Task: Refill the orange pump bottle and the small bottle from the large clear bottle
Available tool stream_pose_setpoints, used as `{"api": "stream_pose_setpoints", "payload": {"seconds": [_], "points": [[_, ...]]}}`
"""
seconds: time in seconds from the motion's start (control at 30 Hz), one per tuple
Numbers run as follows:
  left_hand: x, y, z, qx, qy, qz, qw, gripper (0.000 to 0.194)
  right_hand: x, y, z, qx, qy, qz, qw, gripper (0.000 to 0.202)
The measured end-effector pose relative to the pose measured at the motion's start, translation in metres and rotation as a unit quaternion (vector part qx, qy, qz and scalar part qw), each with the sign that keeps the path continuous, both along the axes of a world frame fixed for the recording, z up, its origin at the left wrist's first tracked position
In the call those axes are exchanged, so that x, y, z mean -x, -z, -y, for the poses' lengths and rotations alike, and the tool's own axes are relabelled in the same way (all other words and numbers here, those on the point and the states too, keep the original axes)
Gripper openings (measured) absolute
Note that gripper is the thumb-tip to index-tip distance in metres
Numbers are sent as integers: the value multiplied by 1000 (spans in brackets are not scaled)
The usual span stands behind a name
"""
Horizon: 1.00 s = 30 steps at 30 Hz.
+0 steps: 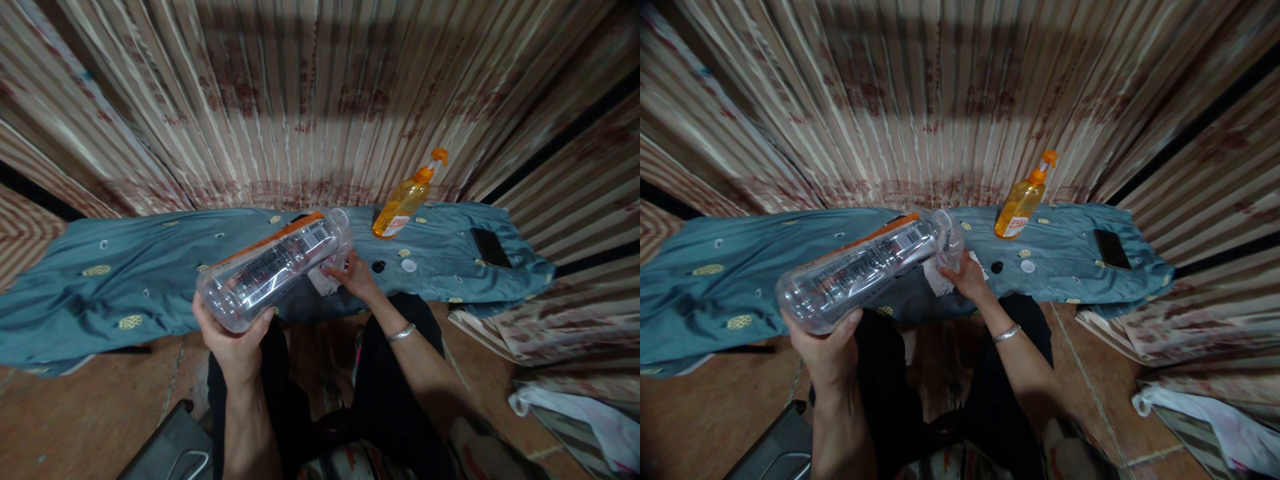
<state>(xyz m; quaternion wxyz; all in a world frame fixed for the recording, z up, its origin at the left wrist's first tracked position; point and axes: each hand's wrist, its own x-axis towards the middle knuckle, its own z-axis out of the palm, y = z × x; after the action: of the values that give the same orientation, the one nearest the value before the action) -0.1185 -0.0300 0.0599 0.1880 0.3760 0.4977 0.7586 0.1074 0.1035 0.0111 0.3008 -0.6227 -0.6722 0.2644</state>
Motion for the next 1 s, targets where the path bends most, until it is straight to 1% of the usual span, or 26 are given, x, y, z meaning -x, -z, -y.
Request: {"api": "stream_pose_setpoints", "payload": {"seconds": [0.17, 0.3, 0.4, 0.57, 0.73, 0.9, 1.0], "points": [[0, 1, 1, 2, -4, 3, 1000, 104, -1, 1, 0, 0, -3, -1, 1000, 49], [0, -1, 0, -8, -4, 1, 1000, 101, -2, 2, 0, -5, -6, -2, 1000, 47], [-1, -3, 0, -17, 5, 10, 1000, 99, -1, 0, 1, 1, -5, -2, 1000, 48], [-2, -4, 1, -6, 4, 4, 1000, 100, 1, -5, 3, 20, -2, 1, 1000, 48], [-2, -5, 1, -12, 5, 2, 1000, 100, 0, -5, 2, 18, -5, -2, 1000, 47], [-1, -2, 0, -11, -1, 4, 1000, 99, 0, -7, 2, 20, -6, 1, 1000, 45], [-1, -2, 0, -8, 1, 1, 1000, 100, 1, -9, 4, 24, -3, 9, 1000, 48]]}}
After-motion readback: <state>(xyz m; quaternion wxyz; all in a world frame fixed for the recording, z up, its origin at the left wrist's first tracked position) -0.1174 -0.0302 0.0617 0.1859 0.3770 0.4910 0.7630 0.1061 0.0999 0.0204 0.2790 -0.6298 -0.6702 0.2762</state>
